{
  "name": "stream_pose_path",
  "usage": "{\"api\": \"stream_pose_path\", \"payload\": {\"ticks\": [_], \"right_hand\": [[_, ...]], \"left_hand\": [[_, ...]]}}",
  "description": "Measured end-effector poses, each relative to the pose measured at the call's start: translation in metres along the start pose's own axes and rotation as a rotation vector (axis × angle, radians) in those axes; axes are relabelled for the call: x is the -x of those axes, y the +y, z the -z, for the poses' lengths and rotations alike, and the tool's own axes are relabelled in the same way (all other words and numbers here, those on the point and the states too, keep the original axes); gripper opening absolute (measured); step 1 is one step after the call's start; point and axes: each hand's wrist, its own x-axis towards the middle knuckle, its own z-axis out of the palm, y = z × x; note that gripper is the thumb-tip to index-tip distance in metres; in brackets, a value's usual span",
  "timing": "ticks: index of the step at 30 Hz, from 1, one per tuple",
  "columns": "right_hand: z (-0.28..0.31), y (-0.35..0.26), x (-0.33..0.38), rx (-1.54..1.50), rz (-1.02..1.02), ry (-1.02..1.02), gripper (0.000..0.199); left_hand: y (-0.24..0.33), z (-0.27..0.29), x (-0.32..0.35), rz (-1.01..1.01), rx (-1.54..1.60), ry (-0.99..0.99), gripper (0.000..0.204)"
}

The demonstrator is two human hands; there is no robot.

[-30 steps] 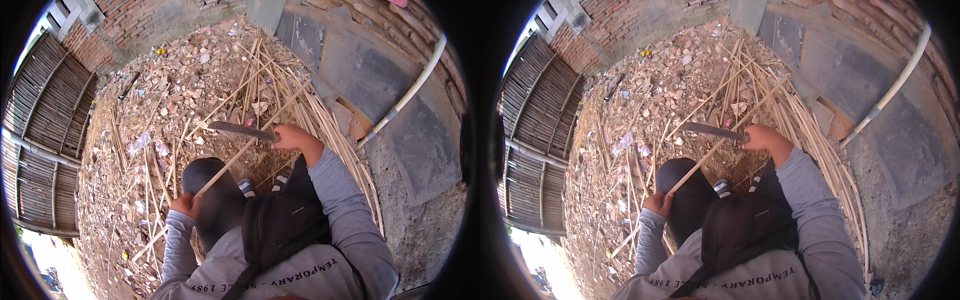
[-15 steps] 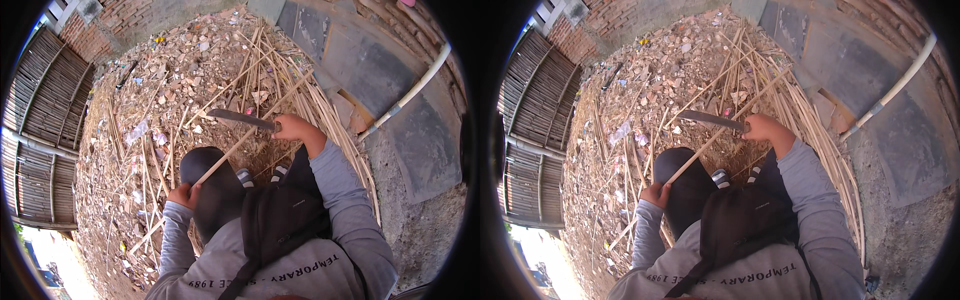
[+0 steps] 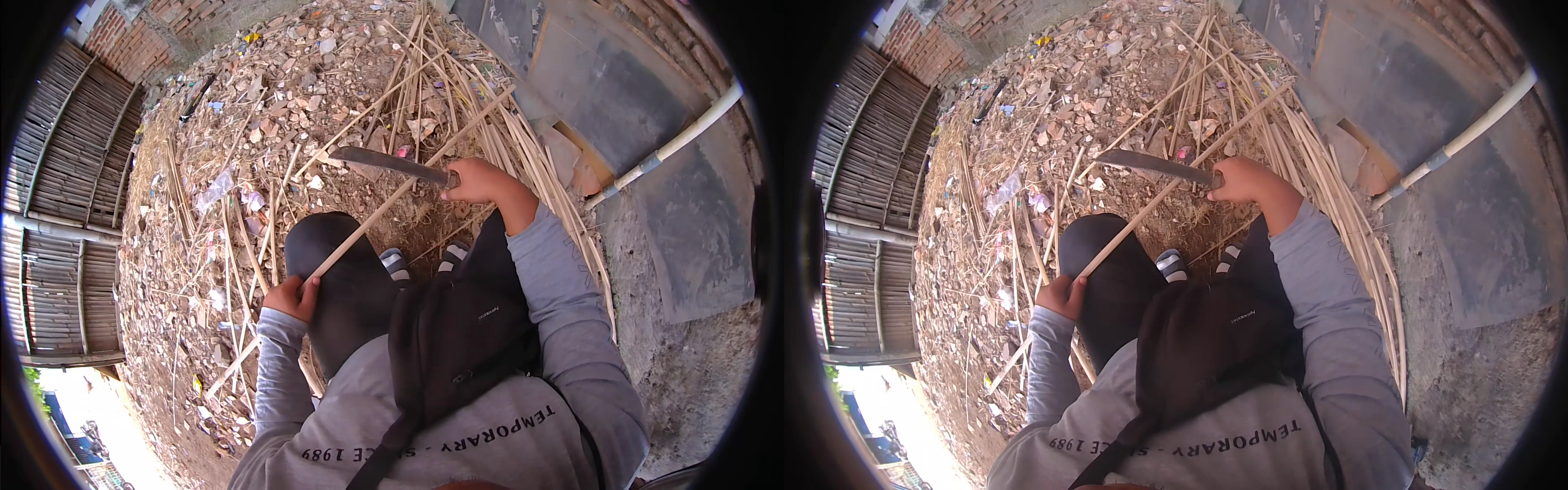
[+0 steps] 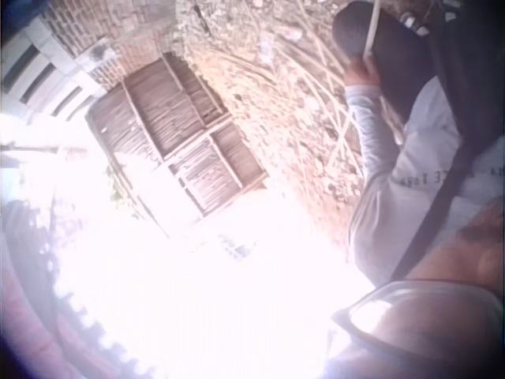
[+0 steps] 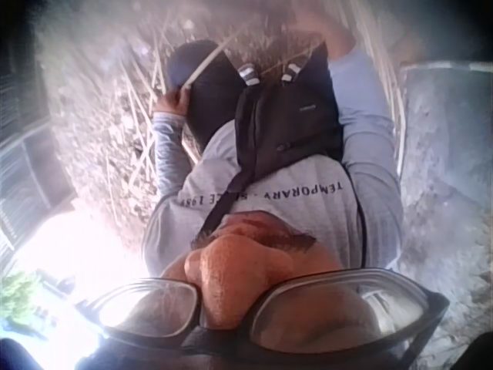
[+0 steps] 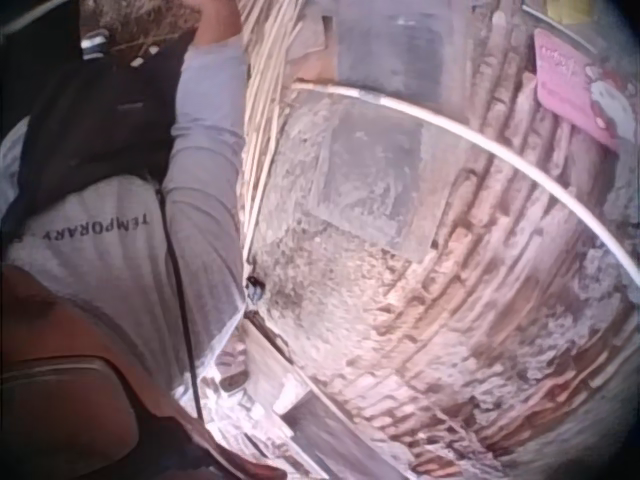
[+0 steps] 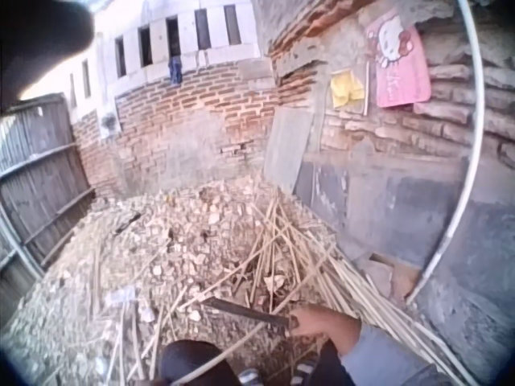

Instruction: The person strips thin layers from a bamboo pole using a knife, holding the bamboo in one hand and the tool in the other while seated outdoors.

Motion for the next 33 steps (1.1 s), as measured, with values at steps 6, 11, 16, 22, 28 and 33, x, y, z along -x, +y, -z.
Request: {"api": "stream_pose_path", "payload": {"ticks": [6, 11, 16, 22, 28, 33], "right_hand": [[-0.001, 0.002, -0.001, -0.017, 0.016, -0.013, 0.042], [0.002, -0.002, 0.000, -0.032, -0.008, -0.043, 0.041], [0.001, -0.001, -0.001, -0.029, 0.014, -0.041, 0.041], [0.007, -0.007, 0.002, -0.038, -0.028, -0.070, 0.040], [0.012, -0.018, 0.006, 0.132, -0.015, 0.011, 0.038], [0.014, -0.020, 0.004, 0.176, -0.120, 0.085, 0.033]], "left_hand": [[-0.001, -0.001, 0.000, -0.009, -0.007, 0.004, 0.043], [-0.002, -0.002, 0.000, -0.026, 0.005, 0.008, 0.043], [-0.006, -0.003, 0.000, -0.038, 0.004, 0.011, 0.043], [-0.004, -0.003, 0.000, -0.032, 0.001, 0.007, 0.043], [-0.006, -0.002, 0.000, -0.013, -0.017, -0.010, 0.044], [-0.003, -0.001, -0.001, 0.003, -0.007, -0.002, 0.045]]}}
